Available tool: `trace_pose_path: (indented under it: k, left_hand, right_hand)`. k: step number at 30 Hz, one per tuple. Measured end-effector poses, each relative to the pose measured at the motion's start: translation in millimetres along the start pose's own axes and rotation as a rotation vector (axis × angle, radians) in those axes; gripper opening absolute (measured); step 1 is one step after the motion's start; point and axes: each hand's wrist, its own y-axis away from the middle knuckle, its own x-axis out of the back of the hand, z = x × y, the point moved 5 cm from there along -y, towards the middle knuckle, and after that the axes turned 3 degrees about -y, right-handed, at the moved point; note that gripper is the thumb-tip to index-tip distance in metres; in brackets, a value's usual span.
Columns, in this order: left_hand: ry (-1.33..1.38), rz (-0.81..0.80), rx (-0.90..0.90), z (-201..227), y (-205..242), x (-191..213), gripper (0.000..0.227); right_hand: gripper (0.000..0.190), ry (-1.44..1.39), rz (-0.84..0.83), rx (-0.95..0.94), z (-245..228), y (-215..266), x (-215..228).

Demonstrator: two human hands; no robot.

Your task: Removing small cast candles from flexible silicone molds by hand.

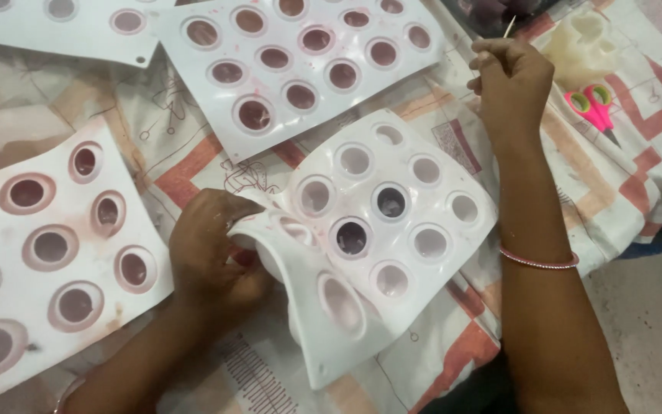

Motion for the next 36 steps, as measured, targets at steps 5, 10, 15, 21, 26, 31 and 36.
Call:
trace_pose_path:
  k: [5,10,15,21,26,31,36]
  left_hand:
    - [-0.008,0.121,-0.171,10,3,4,0.049]
    - [-0.061,0.522,-0.601,61,6,17,0.038]
    - [0.171,-0.063,-0.57,53,91,-1,0.018]
    - [-0.116,0.349,-0.534,126,13,36,0.006]
    - [-0.01,0.075,-0.211,123,-12,92,0.018]
    - [0.154,0.22,-0.176,107,-14,80,0.024]
    - [0.072,-0.2,0.0,59,-17,-9,0.052]
  right_hand:
    - [0.02,0.034,-0.033,-0.063,12,-4,0]
    - [0.022,0.038,-0.077,-0.038,21,-10,-2]
    - [0.021,0.088,-0.13,0.024,14,-1,-9]
    - [0.022,0.064,-0.139,0.022,39,-8,1]
    - [0.021,0.067,-0.162,0.005,43,-3,3]
    - [0.03,0.114,-0.165,0.053,43,-5,3]
    - [0.068,0.084,-0.085,0.151,39,-10,5]
